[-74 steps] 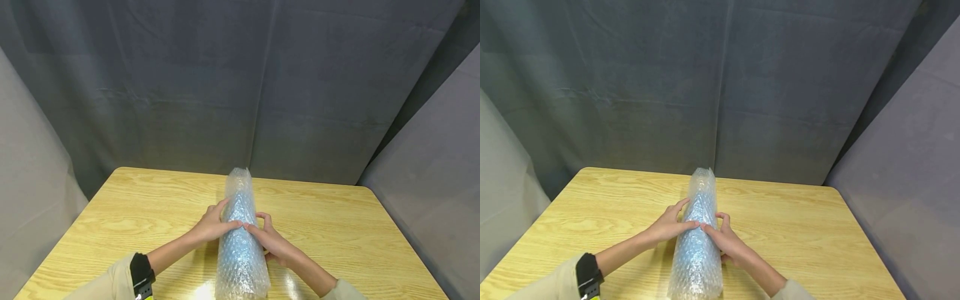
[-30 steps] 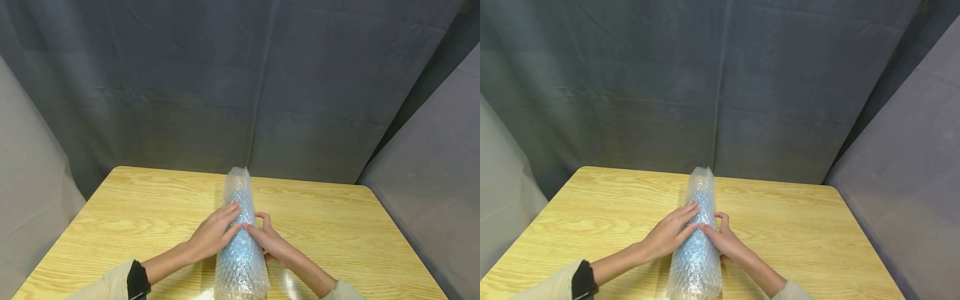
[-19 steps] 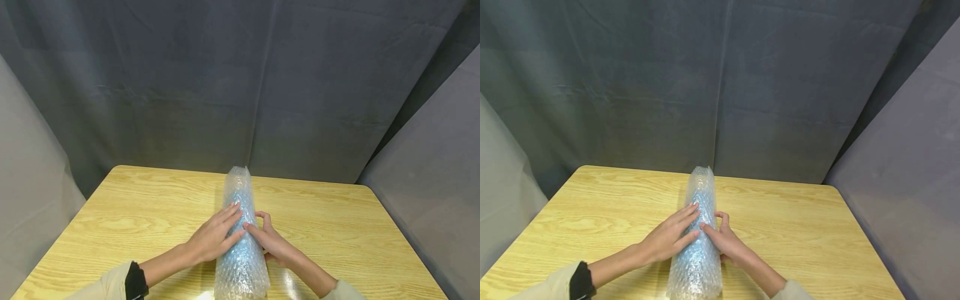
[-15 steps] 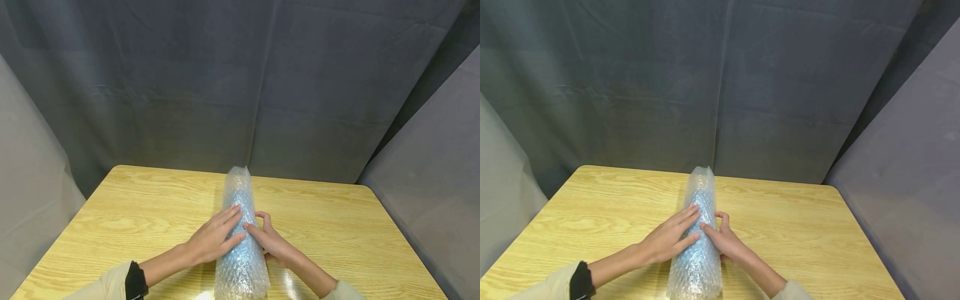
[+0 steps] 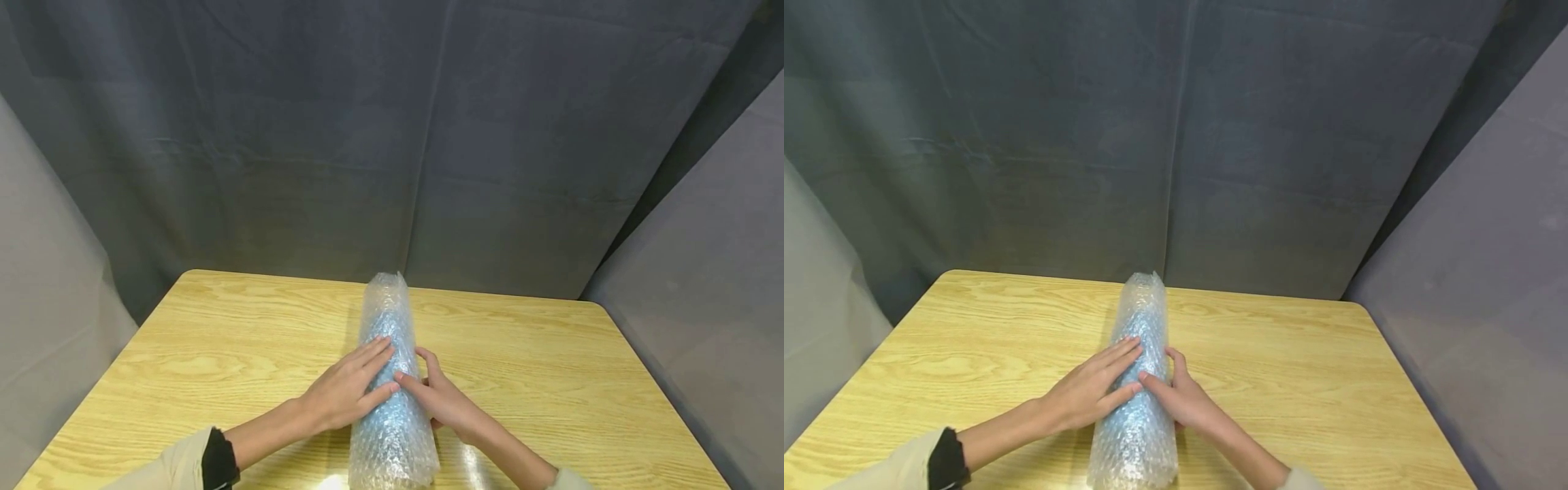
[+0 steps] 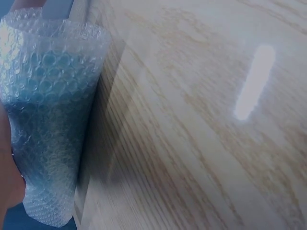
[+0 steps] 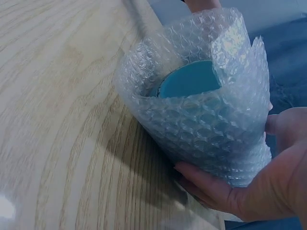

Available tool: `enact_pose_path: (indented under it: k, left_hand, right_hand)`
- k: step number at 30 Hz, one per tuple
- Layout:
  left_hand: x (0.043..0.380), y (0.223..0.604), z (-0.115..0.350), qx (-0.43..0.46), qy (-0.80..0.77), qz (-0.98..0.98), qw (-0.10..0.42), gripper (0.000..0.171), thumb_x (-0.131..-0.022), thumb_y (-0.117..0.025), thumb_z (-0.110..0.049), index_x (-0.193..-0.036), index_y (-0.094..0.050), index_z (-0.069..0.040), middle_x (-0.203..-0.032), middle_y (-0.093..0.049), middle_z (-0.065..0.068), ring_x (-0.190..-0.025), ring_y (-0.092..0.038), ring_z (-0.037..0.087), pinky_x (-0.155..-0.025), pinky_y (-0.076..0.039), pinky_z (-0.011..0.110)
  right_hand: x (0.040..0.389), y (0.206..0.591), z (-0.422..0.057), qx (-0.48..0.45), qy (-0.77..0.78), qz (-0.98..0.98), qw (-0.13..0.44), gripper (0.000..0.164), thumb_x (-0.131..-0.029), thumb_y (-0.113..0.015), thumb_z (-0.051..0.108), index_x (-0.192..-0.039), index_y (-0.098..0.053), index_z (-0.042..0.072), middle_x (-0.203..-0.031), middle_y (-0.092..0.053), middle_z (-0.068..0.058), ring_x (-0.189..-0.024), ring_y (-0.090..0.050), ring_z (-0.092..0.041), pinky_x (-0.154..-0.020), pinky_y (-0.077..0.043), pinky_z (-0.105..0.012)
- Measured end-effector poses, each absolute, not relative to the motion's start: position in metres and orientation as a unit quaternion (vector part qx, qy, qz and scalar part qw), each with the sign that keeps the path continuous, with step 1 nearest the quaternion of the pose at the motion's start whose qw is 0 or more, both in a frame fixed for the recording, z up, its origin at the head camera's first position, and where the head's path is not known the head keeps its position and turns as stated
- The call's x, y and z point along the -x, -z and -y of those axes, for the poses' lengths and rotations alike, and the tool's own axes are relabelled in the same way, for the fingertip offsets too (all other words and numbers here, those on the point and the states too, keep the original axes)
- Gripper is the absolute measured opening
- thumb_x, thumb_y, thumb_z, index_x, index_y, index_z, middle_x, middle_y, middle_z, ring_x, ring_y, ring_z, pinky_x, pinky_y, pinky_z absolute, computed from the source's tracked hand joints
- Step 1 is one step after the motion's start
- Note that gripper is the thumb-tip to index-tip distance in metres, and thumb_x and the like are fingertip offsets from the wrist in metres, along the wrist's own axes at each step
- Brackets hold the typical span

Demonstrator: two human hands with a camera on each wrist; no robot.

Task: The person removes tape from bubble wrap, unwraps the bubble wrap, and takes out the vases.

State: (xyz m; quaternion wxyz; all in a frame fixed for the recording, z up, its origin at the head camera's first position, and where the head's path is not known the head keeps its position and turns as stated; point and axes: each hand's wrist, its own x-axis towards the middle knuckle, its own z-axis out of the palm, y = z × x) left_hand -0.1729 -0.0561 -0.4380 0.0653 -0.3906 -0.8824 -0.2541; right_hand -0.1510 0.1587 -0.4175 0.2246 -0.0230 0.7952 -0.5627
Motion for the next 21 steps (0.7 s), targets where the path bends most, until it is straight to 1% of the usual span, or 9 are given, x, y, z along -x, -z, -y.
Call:
enact_pose_path:
  k: [4, 7, 9, 11, 16, 21]
  left_hand:
    - [0.173, 0.438, 0.055, 0.390, 0.261, 0.881, 0.058, 0.069, -0.106, -0.037, -0.051, -0.150, -0.040, 0.001, -0.158, -0.031, 0.016, -0.146, -0.026, 0.031, -0.117, -0.026, 0.048]
    - [0.173, 0.437, 0.055, 0.384, 0.264, 0.884, 0.046, 0.071, -0.105, -0.037, -0.054, -0.151, -0.039, 0.000, -0.159, -0.030, 0.015, -0.147, -0.025, 0.029, -0.118, -0.025, 0.046]
    - [0.173, 0.437, 0.055, 0.381, 0.263, 0.885, 0.042, 0.072, -0.105, -0.036, -0.056, -0.152, -0.038, -0.001, -0.159, -0.030, 0.014, -0.147, -0.025, 0.028, -0.118, -0.025, 0.046]
    - [0.173, 0.437, 0.055, 0.380, 0.262, 0.886, 0.043, 0.072, -0.105, -0.038, -0.055, -0.152, -0.039, -0.001, -0.159, -0.031, 0.014, -0.147, -0.025, 0.028, -0.118, -0.025, 0.046]
    - [0.173, 0.437, 0.055, 0.386, 0.260, 0.884, 0.045, 0.069, -0.105, -0.039, -0.052, -0.151, -0.039, 0.000, -0.159, -0.031, 0.015, -0.147, -0.026, 0.030, -0.117, -0.027, 0.047]
    - [0.174, 0.437, 0.055, 0.386, 0.261, 0.884, 0.044, 0.069, -0.105, -0.039, -0.052, -0.151, -0.039, 0.000, -0.159, -0.032, 0.014, -0.146, -0.027, 0.030, -0.117, -0.027, 0.047]
  right_hand:
    - [0.145, 0.414, -0.159, 0.025, 0.541, -0.817, 0.196, 0.085, -0.099, -0.056, 0.051, -0.159, -0.012, 0.011, -0.143, -0.040, -0.033, -0.113, -0.057, -0.048, -0.066, -0.058, -0.053]
    - [0.140, 0.412, -0.160, 0.042, 0.510, -0.845, 0.156, 0.079, -0.099, -0.059, 0.048, -0.157, -0.023, 0.008, -0.148, -0.035, -0.031, -0.119, -0.053, -0.048, -0.075, -0.058, -0.054]
    - [0.137, 0.411, -0.159, 0.056, 0.486, -0.863, 0.125, 0.075, -0.098, -0.061, 0.048, -0.154, -0.031, 0.007, -0.150, -0.034, -0.028, -0.122, -0.051, -0.048, -0.080, -0.057, -0.054]
    - [0.134, 0.410, -0.159, 0.074, 0.461, -0.879, 0.095, 0.071, -0.097, -0.062, 0.048, -0.150, -0.039, 0.007, -0.150, -0.035, -0.026, -0.123, -0.049, -0.048, -0.087, -0.054, -0.056]
    - [0.127, 0.407, -0.159, 0.106, 0.433, -0.894, 0.056, 0.057, -0.096, -0.064, 0.046, -0.141, -0.052, 0.011, -0.144, -0.041, -0.018, -0.121, -0.049, -0.042, -0.090, -0.052, -0.057]
    - [0.122, 0.403, -0.160, 0.130, 0.411, -0.902, 0.031, 0.045, -0.094, -0.070, 0.037, -0.131, -0.060, 0.012, -0.135, -0.048, -0.015, -0.115, -0.052, -0.036, -0.086, -0.055, -0.052]
